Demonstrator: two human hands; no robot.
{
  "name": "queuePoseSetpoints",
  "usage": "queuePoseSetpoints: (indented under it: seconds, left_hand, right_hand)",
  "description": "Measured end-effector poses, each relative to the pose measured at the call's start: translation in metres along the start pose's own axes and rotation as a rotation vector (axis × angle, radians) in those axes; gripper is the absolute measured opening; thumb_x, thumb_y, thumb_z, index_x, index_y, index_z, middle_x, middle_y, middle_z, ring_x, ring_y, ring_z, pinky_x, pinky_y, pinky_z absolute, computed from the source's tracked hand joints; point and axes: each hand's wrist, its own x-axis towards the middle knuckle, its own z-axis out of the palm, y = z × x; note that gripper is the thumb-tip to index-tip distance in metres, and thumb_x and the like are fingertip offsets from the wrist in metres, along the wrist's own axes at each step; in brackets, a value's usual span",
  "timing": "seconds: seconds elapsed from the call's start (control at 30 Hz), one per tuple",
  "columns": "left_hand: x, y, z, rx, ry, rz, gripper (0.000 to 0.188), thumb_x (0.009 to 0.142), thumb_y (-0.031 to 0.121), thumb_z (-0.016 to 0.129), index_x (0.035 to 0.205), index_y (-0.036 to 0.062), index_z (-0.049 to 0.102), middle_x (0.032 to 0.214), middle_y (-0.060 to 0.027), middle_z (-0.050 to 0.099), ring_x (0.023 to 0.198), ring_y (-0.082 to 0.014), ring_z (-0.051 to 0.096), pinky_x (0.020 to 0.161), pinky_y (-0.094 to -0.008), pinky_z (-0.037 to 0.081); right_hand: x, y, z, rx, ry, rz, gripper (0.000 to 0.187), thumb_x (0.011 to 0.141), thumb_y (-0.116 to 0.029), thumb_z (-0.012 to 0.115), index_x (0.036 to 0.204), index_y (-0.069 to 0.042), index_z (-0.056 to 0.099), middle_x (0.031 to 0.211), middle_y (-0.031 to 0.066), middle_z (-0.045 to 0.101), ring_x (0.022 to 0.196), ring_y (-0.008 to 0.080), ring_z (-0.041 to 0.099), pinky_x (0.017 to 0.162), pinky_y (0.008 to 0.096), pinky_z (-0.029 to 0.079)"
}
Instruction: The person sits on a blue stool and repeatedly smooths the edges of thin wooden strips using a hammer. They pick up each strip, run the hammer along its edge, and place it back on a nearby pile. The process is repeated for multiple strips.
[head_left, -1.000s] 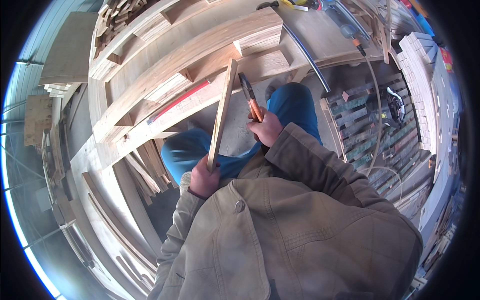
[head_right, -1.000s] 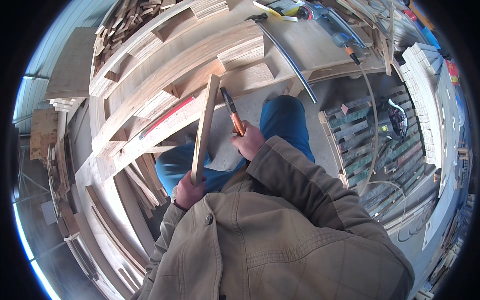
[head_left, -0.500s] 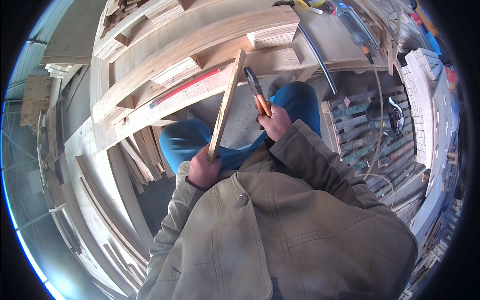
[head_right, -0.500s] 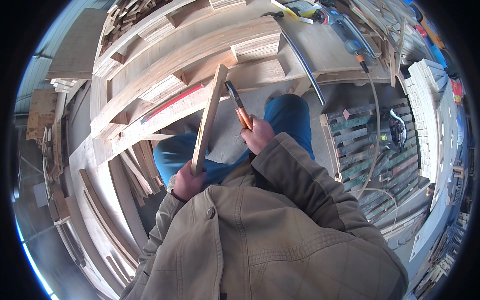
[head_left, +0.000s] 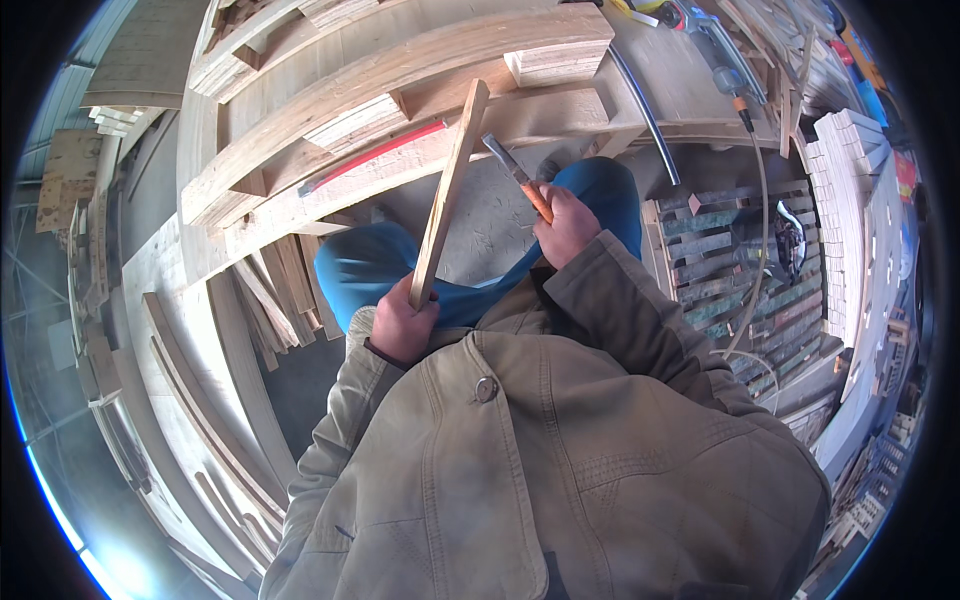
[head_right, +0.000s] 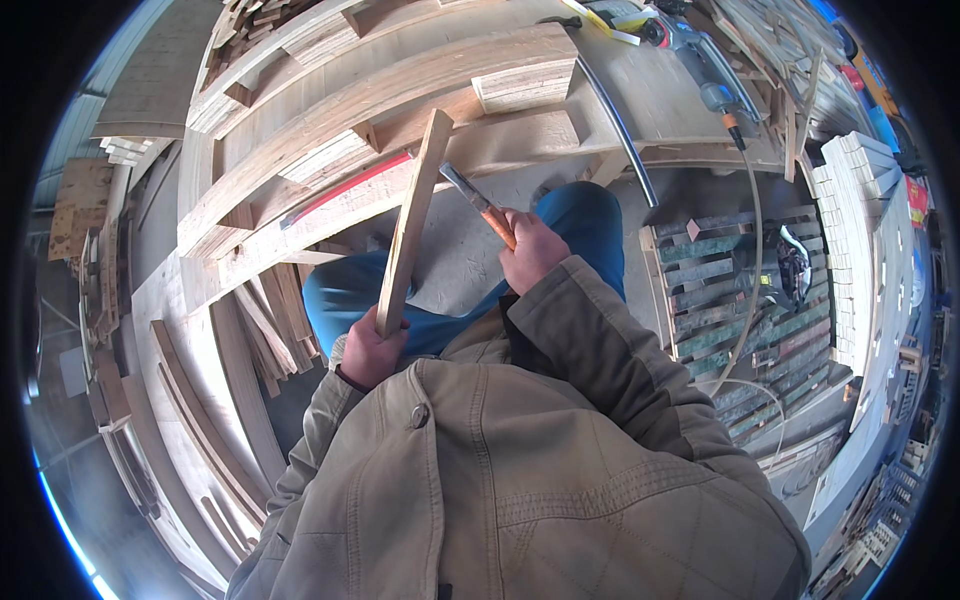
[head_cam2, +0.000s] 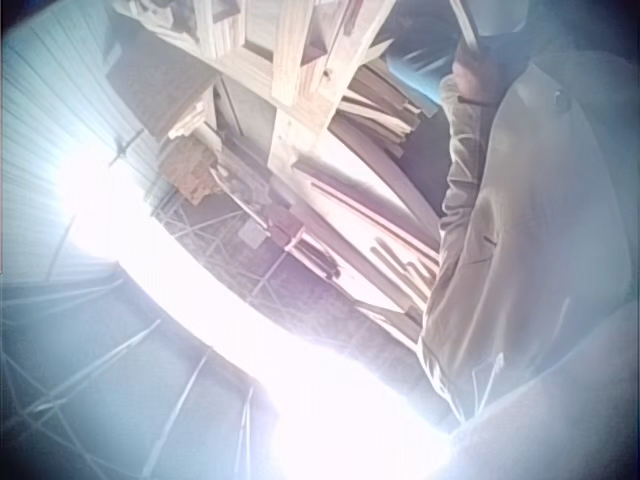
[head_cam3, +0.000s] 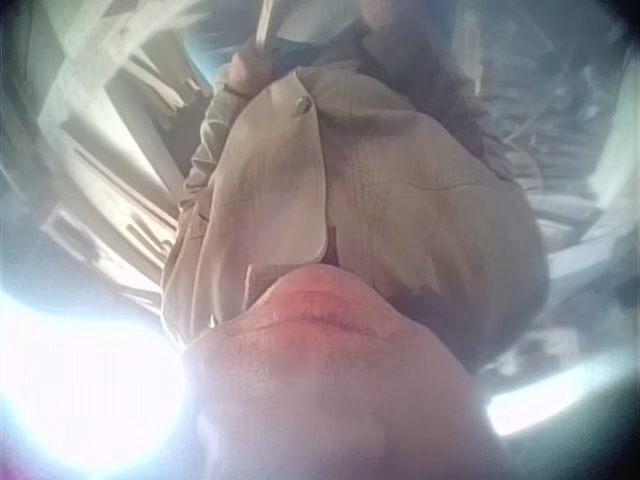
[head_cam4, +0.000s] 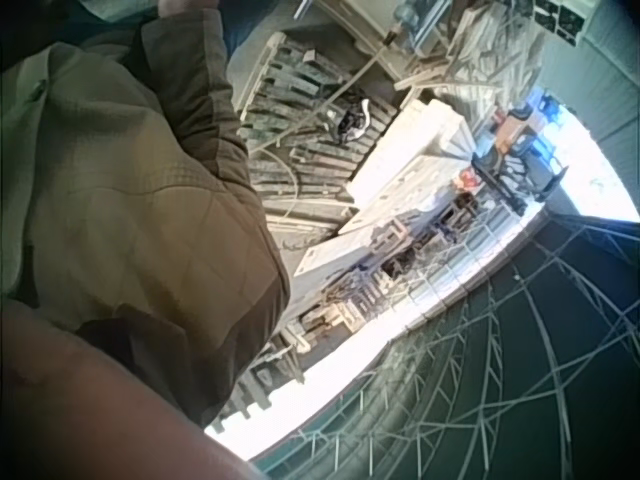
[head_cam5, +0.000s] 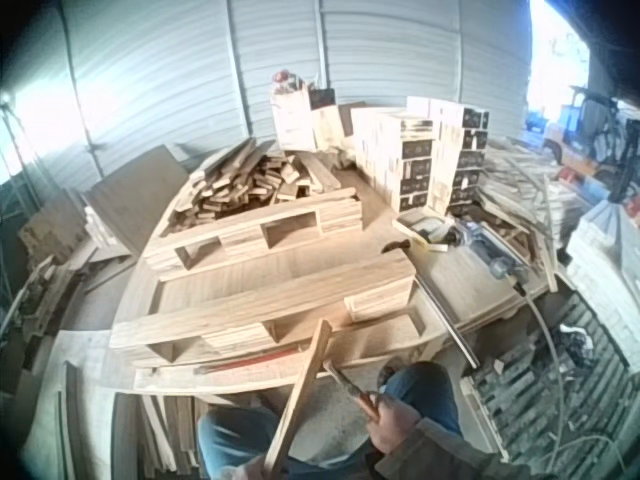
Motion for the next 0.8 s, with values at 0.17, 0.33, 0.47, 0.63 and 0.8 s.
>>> queuePoseSetpoints:
  seconds: [0.17, 0.33, 0.47, 0.63, 0.8]
  left_hand:
    - [0.001, 0.004, -0.001, -0.011, -0.019, -0.026, 0.021, 0.086, 0.009, 0.069, 0.106, 0.0015, 0.065, 0.085, -0.0053, 0.068, 0.077, -0.0122, 0.064, 0.072, -0.0311, 0.052]
    - [0.001, 0.008, -0.002, -0.022, -0.015, -0.060, 0.021, 0.086, 0.009, 0.069, 0.105, 0.0013, 0.065, 0.084, -0.0050, 0.068, 0.078, -0.0121, 0.063, 0.073, -0.0309, 0.052]
    - [0.001, 0.010, -0.004, -0.063, -0.012, -0.054, 0.020, 0.086, 0.011, 0.070, 0.103, 0.0012, 0.066, 0.084, -0.0049, 0.067, 0.077, -0.0121, 0.062, 0.072, -0.0308, 0.051]
    - [0.001, 0.011, -0.004, -0.069, -0.012, -0.068, 0.019, 0.086, 0.011, 0.069, 0.101, 0.0009, 0.066, 0.084, -0.0050, 0.067, 0.077, -0.0121, 0.061, 0.072, -0.0309, 0.050]
    - [0.000, 0.012, -0.004, -0.065, -0.001, -0.051, 0.020, 0.086, 0.011, 0.070, 0.103, 0.0003, 0.066, 0.086, -0.0057, 0.068, 0.079, -0.0128, 0.062, 0.073, -0.0315, 0.051]
  right_hand:
    - [0.000, -0.002, -0.002, -0.053, -0.037, -0.052, 0.049, 0.084, -0.007, 0.066, 0.133, -0.008, 0.059, 0.124, 0.0167, 0.064, 0.110, 0.0382, 0.065, 0.093, 0.0442, 0.055]
    - [0.000, -0.004, -0.007, -0.272, -0.039, -0.077, 0.048, 0.084, -0.007, 0.065, 0.132, -0.008, 0.059, 0.123, 0.0164, 0.065, 0.111, 0.0379, 0.065, 0.093, 0.0449, 0.055]
    - [-0.003, -0.001, 0.000, -0.158, -0.079, -0.076, 0.047, 0.085, -0.006, 0.064, 0.132, -0.008, 0.060, 0.124, 0.0154, 0.065, 0.111, 0.0379, 0.065, 0.093, 0.0450, 0.054]
    - [-0.004, 0.006, 0.008, -0.090, -0.083, -0.049, 0.044, 0.085, -0.006, 0.063, 0.130, -0.008, 0.061, 0.123, 0.0157, 0.065, 0.110, 0.0385, 0.065, 0.094, 0.0449, 0.054]
    - [0.000, 0.008, 0.011, 0.116, -0.049, 0.118, 0.037, 0.087, -0.006, 0.063, 0.124, -0.007, 0.063, 0.115, 0.0184, 0.067, 0.106, 0.0389, 0.065, 0.089, 0.0436, 0.053]
